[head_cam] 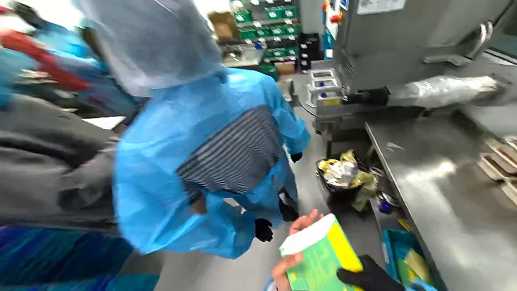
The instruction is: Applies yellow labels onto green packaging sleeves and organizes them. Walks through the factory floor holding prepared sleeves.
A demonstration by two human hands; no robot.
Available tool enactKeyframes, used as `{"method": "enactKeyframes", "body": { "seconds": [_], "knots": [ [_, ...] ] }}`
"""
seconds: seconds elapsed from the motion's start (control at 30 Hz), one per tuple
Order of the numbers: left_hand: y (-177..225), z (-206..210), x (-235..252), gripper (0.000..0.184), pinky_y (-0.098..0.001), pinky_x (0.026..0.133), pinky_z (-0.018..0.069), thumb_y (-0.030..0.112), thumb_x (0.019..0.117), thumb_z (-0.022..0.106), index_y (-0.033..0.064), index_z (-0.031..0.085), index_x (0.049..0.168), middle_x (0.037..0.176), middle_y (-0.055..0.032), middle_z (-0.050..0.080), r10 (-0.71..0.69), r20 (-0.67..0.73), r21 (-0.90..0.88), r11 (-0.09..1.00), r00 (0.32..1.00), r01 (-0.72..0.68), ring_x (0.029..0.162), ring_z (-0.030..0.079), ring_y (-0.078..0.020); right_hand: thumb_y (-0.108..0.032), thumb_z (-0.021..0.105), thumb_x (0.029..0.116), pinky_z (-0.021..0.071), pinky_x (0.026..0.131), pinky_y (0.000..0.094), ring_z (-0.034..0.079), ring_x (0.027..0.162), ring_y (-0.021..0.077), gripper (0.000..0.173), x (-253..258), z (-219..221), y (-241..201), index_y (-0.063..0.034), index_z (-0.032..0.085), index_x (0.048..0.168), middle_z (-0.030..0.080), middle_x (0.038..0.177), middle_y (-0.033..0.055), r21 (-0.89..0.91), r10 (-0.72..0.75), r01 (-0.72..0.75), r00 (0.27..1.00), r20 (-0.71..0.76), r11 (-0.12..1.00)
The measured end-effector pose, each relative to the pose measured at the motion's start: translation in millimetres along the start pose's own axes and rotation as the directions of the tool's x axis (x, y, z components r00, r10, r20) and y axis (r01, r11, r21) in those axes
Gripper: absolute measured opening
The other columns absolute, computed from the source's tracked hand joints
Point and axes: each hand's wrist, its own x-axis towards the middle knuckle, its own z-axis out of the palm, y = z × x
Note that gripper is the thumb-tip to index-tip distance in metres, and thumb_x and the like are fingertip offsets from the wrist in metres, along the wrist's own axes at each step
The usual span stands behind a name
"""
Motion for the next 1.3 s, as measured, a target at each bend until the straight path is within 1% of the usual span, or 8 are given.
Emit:
{"method": "enactKeyframes", "body": {
  "seconds": [0.17, 0.3, 0.47, 0.67, 0.83, 0.93, 1.2, 1.3],
  "knots": [
    [-10, -23, 37, 0.053, -0.0524, 0.105, 0.0508, 0.006, 0.0831, 0.072, 0.0012, 0.056, 0.133, 0.153, -0.0263, 0.046, -0.068, -0.253, 0.053, 0.995, 0.965, 0.083, 0.135, 0.054, -0.0404, -0.049, 0.081, 0.0833, 0.0637, 0.08, 0.0435, 0.076, 0.084, 0.0204, 0.046, 86, -52, -12, -0.0095, 0.074, 0.106, 0.077, 0.092, 0.0067, 0.003, 0.08, -0.081, 0.997, 0.02, 0.997],
    [-25, -25, 82, 0.05, -0.0441, 0.078, 0.0641, 0.004, 0.0855, 0.071, -0.0021, 0.056, 0.133, 0.114, -0.021, 0.07, 0.063, -0.56, 0.315, 0.938, 0.826, 0.143, 0.096, 0.073, -0.0281, -0.027, 0.043, 0.1103, 0.0589, 0.088, 0.032, 0.068, 0.096, 0.0091, 0.031, 104, -113, -46, -0.008, 0.064, 0.122, 0.071, 0.105, 0.0018, 0.341, -0.198, 0.211, 0.977, -0.072, 0.916],
    [-53, -14, 180, 0.073, -0.0419, 0.085, 0.0638, 0.013, 0.0895, 0.074, 0.0022, 0.039, 0.153, 0.134, -0.0188, 0.062, 0.358, -0.524, 0.537, 0.843, 0.773, -0.027, 0.108, 0.071, -0.0254, -0.037, 0.022, 0.112, 0.0623, 0.077, 0.0459, 0.073, 0.092, 0.023, 0.052, 147, -168, -95, -0.0012, 0.055, 0.131, 0.073, 0.105, 0.0118, 0.664, -0.121, 0.231, 0.971, -0.208, 0.711],
    [-85, -29, 241, 0.059, -0.0411, 0.093, 0.0617, 0.015, 0.0924, 0.072, -0.0026, 0.053, 0.145, 0.142, -0.0203, 0.059, 0.254, -0.374, 0.766, 0.627, 0.892, 0.143, 0.115, 0.068, -0.029, -0.024, 0.08, 0.087, 0.0636, 0.087, 0.036, 0.073, 0.102, 0.0195, 0.06, 206, -199, -123, -0.0009, 0.054, 0.136, 0.072, 0.115, 0.0119, 0.535, -0.024, 0.334, 0.863, -0.504, 0.776],
    [-42, -47, 266, 0.076, -0.0475, 0.089, 0.0617, 0.05, 0.0919, 0.072, -0.0012, 0.05, 0.144, 0.129, -0.0246, 0.064, -0.044, -0.469, 0.549, 0.767, 0.882, 0.33, 0.111, 0.069, -0.0333, -0.023, 0.084, 0.0863, 0.0655, 0.08, 0.0397, 0.076, 0.088, 0.0238, 0.041, 238, -244, -143, -0.0023, 0.068, 0.118, 0.077, 0.099, 0.0127, 0.373, -0.142, 0.247, 0.947, -0.287, 0.894],
    [-41, -35, 283, 0.05, -0.0457, 0.086, 0.0634, 0.036, 0.1009, 0.063, -0.0028, 0.057, 0.131, 0.109, -0.0194, 0.074, -0.199, -0.534, 0.444, 0.761, 0.822, 0.473, 0.096, 0.075, -0.0277, -0.021, 0.083, 0.0865, 0.0659, 0.072, 0.0386, 0.076, 0.076, 0.0234, 0.028, 243, -244, -162, -0.002, 0.072, 0.104, 0.077, 0.088, 0.0125, 0.259, -0.154, 0.188, 0.977, -0.146, 0.947],
    [-39, -22, 306, 0.025, -0.0436, 0.069, 0.0656, 0.005, 0.0882, 0.078, -0.0061, 0.068, 0.109, 0.089, -0.0219, 0.075, 0.138, -0.725, 0.492, 0.789, 0.675, 0.367, 0.074, 0.076, -0.0288, -0.019, 0.086, 0.0831, 0.0665, 0.07, 0.0393, 0.077, 0.08, 0.0208, 0.036, 257, -221, -182, -0.0096, 0.073, 0.115, 0.078, 0.094, 0.0072, 0.091, -0.301, 0.342, 0.903, -0.306, 0.935],
    [-35, -24, 301, 0.028, -0.0429, 0.07, 0.0659, 0.008, 0.0877, 0.08, -0.0043, 0.069, 0.109, 0.09, -0.0211, 0.075, 0.108, -0.669, 0.477, 0.822, 0.735, 0.313, 0.075, 0.076, -0.0275, -0.019, 0.086, 0.0831, 0.066, 0.066, 0.0386, 0.076, 0.077, 0.0209, 0.035, 259, -218, -176, -0.0104, 0.073, 0.115, 0.078, 0.093, 0.0077, 0.063, -0.387, 0.438, 0.845, -0.37, 0.897]
  ]
}}
